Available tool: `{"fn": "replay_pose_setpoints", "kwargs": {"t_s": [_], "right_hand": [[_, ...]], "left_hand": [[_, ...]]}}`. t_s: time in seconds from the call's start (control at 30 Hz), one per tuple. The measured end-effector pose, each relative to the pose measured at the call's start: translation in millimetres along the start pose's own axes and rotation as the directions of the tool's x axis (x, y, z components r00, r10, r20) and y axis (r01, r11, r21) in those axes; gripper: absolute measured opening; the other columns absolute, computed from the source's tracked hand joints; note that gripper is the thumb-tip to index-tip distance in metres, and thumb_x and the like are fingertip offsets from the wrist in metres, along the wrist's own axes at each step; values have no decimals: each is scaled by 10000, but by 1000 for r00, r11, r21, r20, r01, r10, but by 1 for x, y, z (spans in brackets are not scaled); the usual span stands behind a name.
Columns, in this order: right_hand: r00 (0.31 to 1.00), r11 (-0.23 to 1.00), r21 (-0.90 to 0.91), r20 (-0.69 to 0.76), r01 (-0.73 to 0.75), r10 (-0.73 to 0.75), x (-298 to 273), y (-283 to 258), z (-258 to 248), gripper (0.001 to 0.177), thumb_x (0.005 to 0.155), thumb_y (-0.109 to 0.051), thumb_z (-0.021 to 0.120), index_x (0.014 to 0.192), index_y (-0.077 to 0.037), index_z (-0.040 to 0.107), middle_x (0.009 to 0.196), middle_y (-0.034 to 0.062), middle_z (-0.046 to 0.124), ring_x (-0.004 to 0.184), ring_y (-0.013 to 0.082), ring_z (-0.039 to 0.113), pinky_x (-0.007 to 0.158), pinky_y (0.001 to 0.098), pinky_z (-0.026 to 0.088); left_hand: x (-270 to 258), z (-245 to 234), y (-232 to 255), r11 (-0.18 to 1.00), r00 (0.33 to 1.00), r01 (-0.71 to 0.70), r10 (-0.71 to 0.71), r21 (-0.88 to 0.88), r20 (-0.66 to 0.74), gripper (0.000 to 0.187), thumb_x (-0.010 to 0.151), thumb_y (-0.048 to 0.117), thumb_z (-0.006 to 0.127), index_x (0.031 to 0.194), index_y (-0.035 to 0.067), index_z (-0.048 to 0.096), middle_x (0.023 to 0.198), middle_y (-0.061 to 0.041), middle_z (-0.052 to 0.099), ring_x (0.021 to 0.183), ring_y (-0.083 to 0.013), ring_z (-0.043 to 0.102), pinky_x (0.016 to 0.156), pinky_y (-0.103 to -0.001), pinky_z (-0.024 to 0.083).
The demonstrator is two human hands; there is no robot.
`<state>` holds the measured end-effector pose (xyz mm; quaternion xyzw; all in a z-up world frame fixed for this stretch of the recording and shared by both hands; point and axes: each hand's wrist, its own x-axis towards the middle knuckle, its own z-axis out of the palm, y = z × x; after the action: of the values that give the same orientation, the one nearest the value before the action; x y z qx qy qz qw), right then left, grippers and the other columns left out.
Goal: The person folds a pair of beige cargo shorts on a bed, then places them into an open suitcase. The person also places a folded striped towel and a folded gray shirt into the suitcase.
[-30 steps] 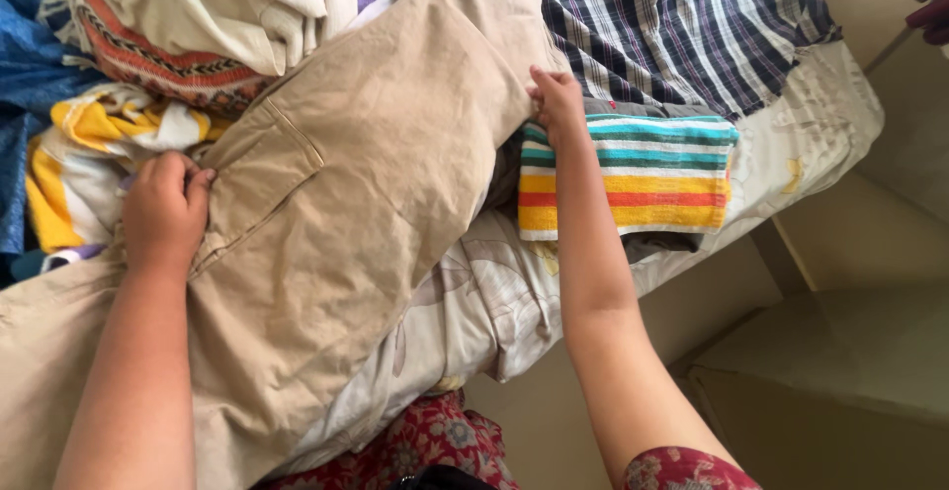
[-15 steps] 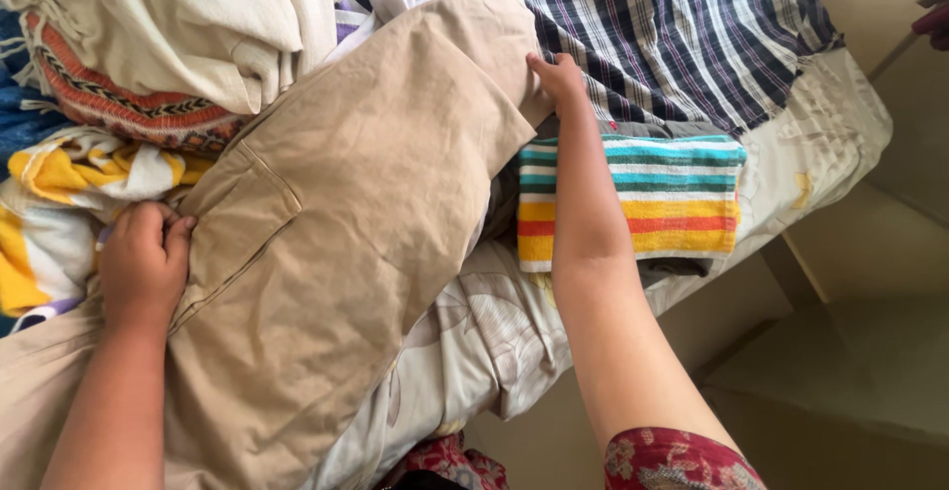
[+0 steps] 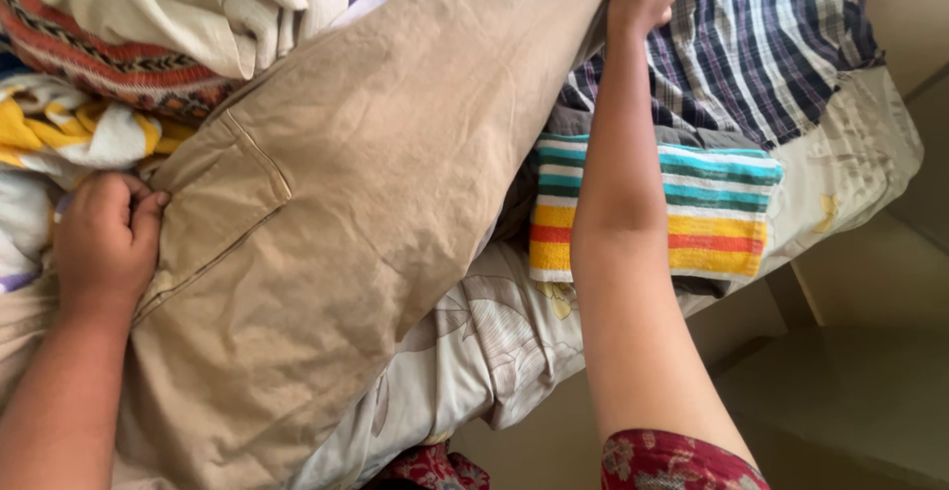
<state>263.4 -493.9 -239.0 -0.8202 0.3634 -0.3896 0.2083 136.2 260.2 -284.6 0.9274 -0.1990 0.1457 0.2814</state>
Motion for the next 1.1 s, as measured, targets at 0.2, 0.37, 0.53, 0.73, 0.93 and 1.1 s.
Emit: {"fn": "replay_pose_setpoints", "kwargs": {"t_s": [0.2,0.37,0.53,0.73,0.93,1.1], "right_hand": [[992,979,-191,81,-77,94,-57,-9,0,448,812,-330,832,1194,-260,607,1287,58,554,1191,356,525,855,638,468],[833,800,258,288,-542,472,-87,-9,-40,731,814,-312,875,1309,-66,398,1267,193,504,1005,287,665,852,474,589],[359,440,153,826,-885,434,-106,-8,-71,730,941,-356,767,1381,109,415,1124,279,671,877,306,707,798,398,618],[438,236,371,798,-898,413,-91,37,-31,453,863,-153,718,1203,123,607,1021,205,717,821,274,734,712,362,627],[690,240,672,553,-701,468,-37,83,-8,261,829,159,662,1090,161,653,1036,243,729,877,306,773,700,285,650],[701,117,714,619,-690,355,-40,52,-52,273,892,47,659,1156,100,619,1068,196,673,933,306,690,759,368,576]], "left_hand": [[-4,1,-4,1000,1000,-10,10,-5,3,277,1110,136,724,926,30,546,957,-137,601,934,-362,572,858,-439,476],[-4,2,-4,1000,1000,-29,28,-10,-2,288,1110,132,727,918,31,539,955,-130,603,933,-360,573,858,-441,477],[1,-2,4,999,999,-39,39,-23,-17,276,1105,132,721,925,27,540,979,-142,614,931,-370,570,856,-451,472],[6,-6,14,997,999,-33,31,-65,-31,285,1106,157,726,927,23,550,984,-162,632,975,-388,596,841,-470,465],[10,-9,19,998,1000,-2,0,-70,-20,235,1082,155,724,959,22,574,968,-168,628,950,-396,595,812,-479,461],[9,-9,21,997,999,-7,5,-74,-35,237,1068,161,739,954,24,582,952,-171,627,924,-403,592,801,-493,460]]}}
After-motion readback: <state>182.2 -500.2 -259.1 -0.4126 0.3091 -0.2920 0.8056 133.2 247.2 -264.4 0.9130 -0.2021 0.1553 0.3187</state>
